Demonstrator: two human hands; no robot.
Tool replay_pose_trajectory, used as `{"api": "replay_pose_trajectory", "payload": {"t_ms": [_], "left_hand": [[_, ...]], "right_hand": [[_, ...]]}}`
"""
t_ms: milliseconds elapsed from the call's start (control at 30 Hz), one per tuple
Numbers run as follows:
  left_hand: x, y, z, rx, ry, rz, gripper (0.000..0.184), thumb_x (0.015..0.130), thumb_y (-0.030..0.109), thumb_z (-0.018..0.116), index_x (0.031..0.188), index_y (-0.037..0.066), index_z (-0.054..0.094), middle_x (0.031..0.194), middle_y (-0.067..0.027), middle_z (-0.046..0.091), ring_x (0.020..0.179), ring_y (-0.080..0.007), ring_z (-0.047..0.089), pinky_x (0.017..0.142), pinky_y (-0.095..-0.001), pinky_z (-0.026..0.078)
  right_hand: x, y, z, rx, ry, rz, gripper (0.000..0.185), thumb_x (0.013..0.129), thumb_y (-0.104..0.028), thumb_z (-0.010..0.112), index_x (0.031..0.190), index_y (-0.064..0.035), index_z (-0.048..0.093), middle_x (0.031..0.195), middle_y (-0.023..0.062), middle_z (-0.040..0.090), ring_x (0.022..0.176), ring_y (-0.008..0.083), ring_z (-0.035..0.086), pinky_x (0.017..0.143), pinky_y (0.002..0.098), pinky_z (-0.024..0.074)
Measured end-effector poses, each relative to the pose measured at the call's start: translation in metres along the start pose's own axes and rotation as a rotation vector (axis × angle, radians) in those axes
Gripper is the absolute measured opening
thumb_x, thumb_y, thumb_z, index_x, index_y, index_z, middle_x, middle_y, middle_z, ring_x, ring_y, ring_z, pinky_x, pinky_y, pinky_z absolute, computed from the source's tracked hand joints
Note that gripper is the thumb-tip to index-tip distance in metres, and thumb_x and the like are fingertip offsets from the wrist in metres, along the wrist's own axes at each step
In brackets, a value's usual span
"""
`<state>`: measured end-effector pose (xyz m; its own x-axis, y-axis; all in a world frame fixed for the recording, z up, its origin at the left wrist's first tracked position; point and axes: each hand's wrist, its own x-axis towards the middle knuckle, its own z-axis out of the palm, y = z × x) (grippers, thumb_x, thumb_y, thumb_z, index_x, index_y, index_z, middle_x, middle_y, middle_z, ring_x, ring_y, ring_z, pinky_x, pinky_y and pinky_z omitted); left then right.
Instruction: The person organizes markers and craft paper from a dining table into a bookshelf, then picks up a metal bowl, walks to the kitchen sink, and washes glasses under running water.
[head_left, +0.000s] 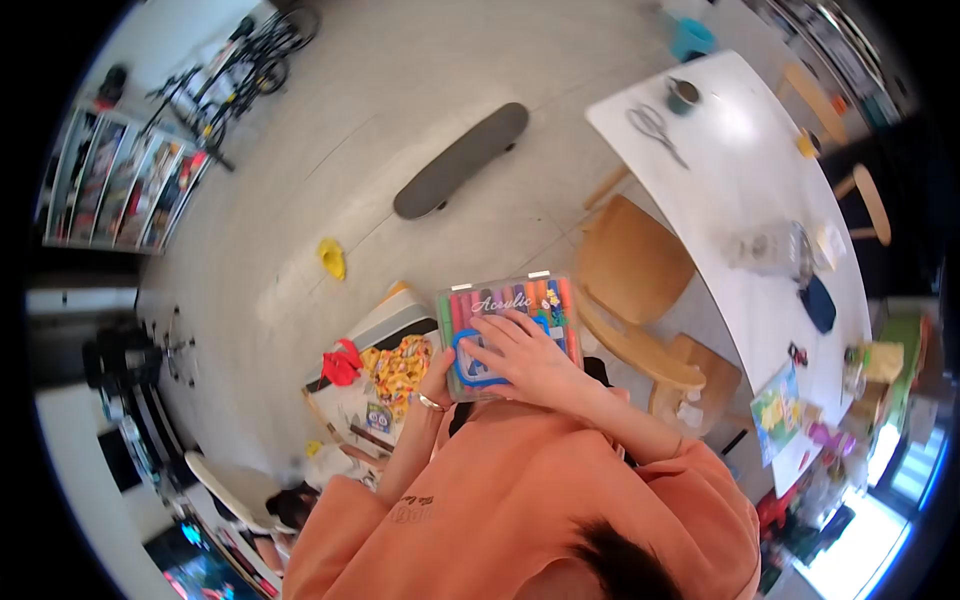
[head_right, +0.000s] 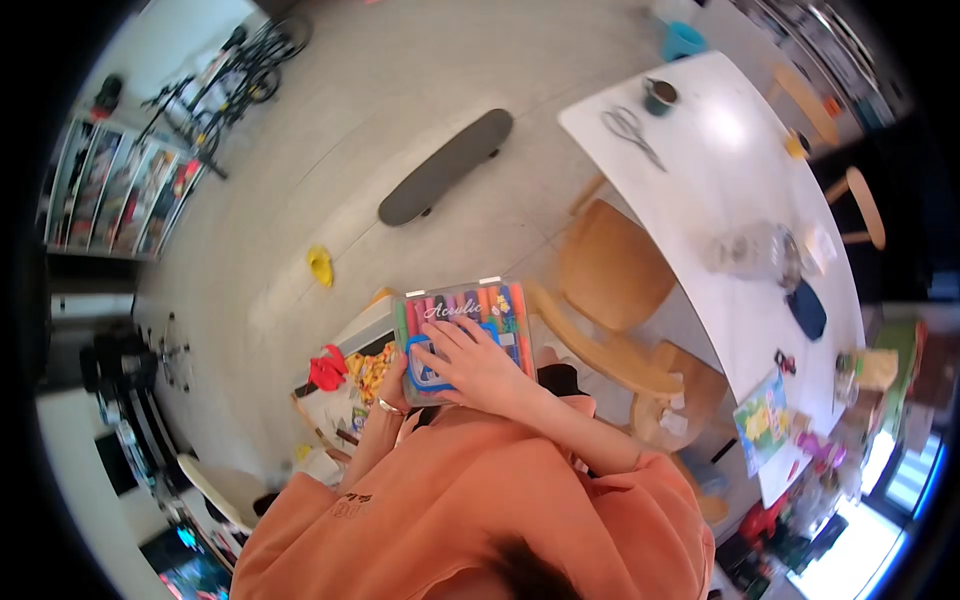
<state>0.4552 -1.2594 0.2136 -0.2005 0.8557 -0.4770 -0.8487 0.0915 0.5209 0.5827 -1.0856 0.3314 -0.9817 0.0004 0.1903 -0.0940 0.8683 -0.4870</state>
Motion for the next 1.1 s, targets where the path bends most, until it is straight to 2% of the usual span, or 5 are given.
{"api": "replay_pose_trajectory", "payload": {"t_ms": [200,600,767,1000,1100], "left_hand": [[-0.031,0.025,-0.023,-0.138,0.149,0.164,0.078,0.071,0.040,0.070,0.130,0.005,0.033,0.120,-0.0095,0.050,0.107,-0.0212,0.052,0.087,-0.0356,0.047],[0.015,0.116,-0.087,-0.217,0.340,0.320,0.070,0.076,0.043,0.064,0.126,0.001,0.038,0.116,-0.0133,0.054,0.101,-0.0240,0.056,0.083,-0.0379,0.049],[0.056,0.189,-0.104,-0.417,0.371,0.281,0.067,0.075,0.038,0.068,0.124,0.001,0.041,0.115,-0.0119,0.055,0.101,-0.0215,0.057,0.083,-0.0373,0.049],[0.074,0.280,-0.151,-0.359,0.449,0.520,0.063,0.084,0.041,0.053,0.131,0.003,0.034,0.124,-0.0141,0.049,0.108,-0.0269,0.052,0.090,-0.0412,0.045],[0.065,0.321,-0.177,-0.500,0.408,0.577,0.064,0.082,0.036,0.058,0.129,0.000,0.034,0.123,-0.0151,0.049,0.109,-0.0243,0.052,0.090,-0.0394,0.045]], "right_hand": [[0.060,-0.005,0.022,0.082,-0.131,-0.126,0.070,0.065,-0.036,0.071,0.124,-0.0126,0.044,0.129,0.0144,0.039,0.122,0.0279,0.035,0.104,0.0488,0.0190],[0.202,0.086,0.036,0.376,-0.004,-0.063,0.079,0.059,-0.043,0.075,0.126,-0.0135,0.046,0.139,0.0157,0.027,0.130,0.0363,0.020,0.103,0.0556,0.0169],[0.300,0.120,0.037,0.283,-0.258,-0.119,0.084,0.057,-0.044,0.076,0.128,-0.0143,0.043,0.139,0.0162,0.026,0.131,0.0356,0.018,0.103,0.0574,0.0111],[0.444,0.131,0.056,0.293,-0.213,-0.344,0.077,0.057,-0.041,0.075,0.124,-0.0138,0.048,0.123,0.0123,0.042,0.121,0.0311,0.035,0.103,0.0563,0.0148],[0.508,0.125,0.081,0.298,-0.253,-0.428,0.076,0.056,-0.041,0.076,0.122,-0.0138,0.049,0.120,0.0115,0.043,0.119,0.0300,0.038,0.102,0.0558,0.0176]]}}
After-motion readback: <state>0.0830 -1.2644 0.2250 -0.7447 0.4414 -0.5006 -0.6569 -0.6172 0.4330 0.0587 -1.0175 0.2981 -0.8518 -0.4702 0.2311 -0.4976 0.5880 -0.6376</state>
